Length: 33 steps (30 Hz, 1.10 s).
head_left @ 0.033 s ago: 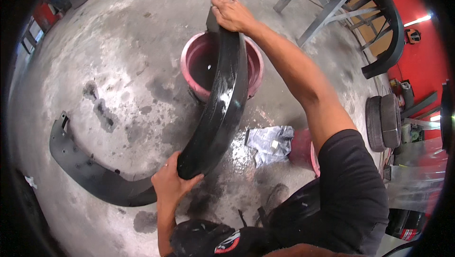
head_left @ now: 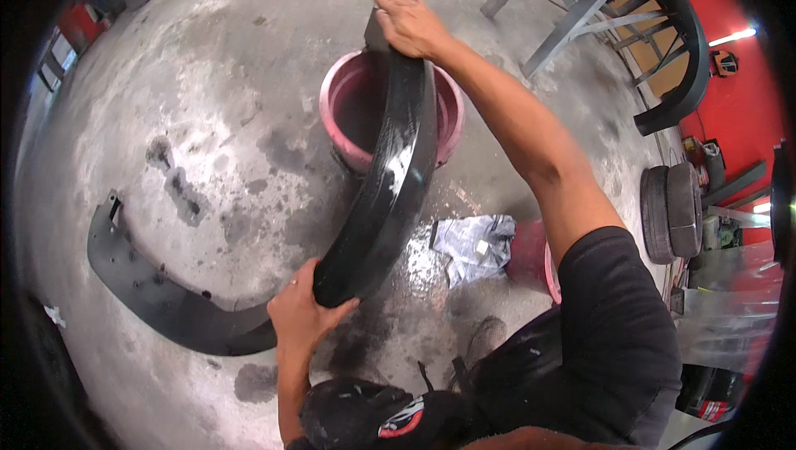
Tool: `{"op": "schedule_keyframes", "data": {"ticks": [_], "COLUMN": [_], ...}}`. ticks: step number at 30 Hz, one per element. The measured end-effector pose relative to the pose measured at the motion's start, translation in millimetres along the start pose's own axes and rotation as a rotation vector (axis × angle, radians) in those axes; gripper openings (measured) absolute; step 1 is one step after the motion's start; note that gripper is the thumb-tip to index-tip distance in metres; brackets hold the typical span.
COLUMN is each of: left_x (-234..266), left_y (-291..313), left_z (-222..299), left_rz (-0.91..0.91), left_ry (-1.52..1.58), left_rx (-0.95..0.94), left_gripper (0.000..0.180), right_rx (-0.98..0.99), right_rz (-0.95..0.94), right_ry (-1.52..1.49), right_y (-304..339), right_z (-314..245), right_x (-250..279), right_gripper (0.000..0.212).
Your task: The person sits on the floor and sands a black curved car part using a sanding block. They repeatedly dip the sanding block into a pink bucket of water and continue sanding the surface.
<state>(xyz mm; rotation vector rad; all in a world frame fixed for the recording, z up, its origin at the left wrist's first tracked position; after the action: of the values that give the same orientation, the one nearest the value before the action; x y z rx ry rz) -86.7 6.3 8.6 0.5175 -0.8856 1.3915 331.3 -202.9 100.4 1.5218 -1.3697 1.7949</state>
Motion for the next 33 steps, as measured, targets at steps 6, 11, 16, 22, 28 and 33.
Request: {"op": "schedule_keyframes", "data": {"ticks": [6,11,16,22,28,33], "left_x": [9.9,-4.7,3.2,4.3,27.4,32.0], "left_y": [7.0,12.2,13.2,14.0,46.7,65.1], "left_z": [-9.8,-5.6,-1.0,-8.9,-5.2,-26.2], "left_rz": [-0.056,-0.026,-0.046,-0.071,-0.062,-0.185], "left_ry": [-0.076,-0.074,-0.087,-0.170,-0.171,-0.149], "left_rx": [0.058,0.041,0.065,0.057,0.017,0.101], "left_gripper": [0.086,0.086,0.088,0.081,0.087,0.084], "right_rx": [0.101,0.155,0.001,0.094,0.002,0.009], "right_rz": [0.013,-0.108,0.115,0.031,0.131,0.211], "right_ry": [-0.205,-0.323,-0.009,-0.327,0.039,-0.016], "right_y": [225.9,349.7,242.5,329.0,240.4,225.0], "right_z": [-131.3,-231.5,-122.6,-226.8,-127.2,-102.5], "right_x": [44.6,39.3,52.5,24.6,53.3,41.1], "right_gripper": [0.054,0.058,0.046,0.050,0.049,0.048]}}
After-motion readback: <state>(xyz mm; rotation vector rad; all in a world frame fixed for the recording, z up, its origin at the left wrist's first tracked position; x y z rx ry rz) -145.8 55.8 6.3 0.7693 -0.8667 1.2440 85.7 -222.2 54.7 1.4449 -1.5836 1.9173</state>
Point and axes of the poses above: each hand's wrist, its own y-axis away from the middle knuckle, its own x-axis out of the back of the hand, z = x × y, the point moved 2 cm from there along -y, towards the middle knuckle, and after that the axes turned 15 degrees about -x, right-handed, at the moved point
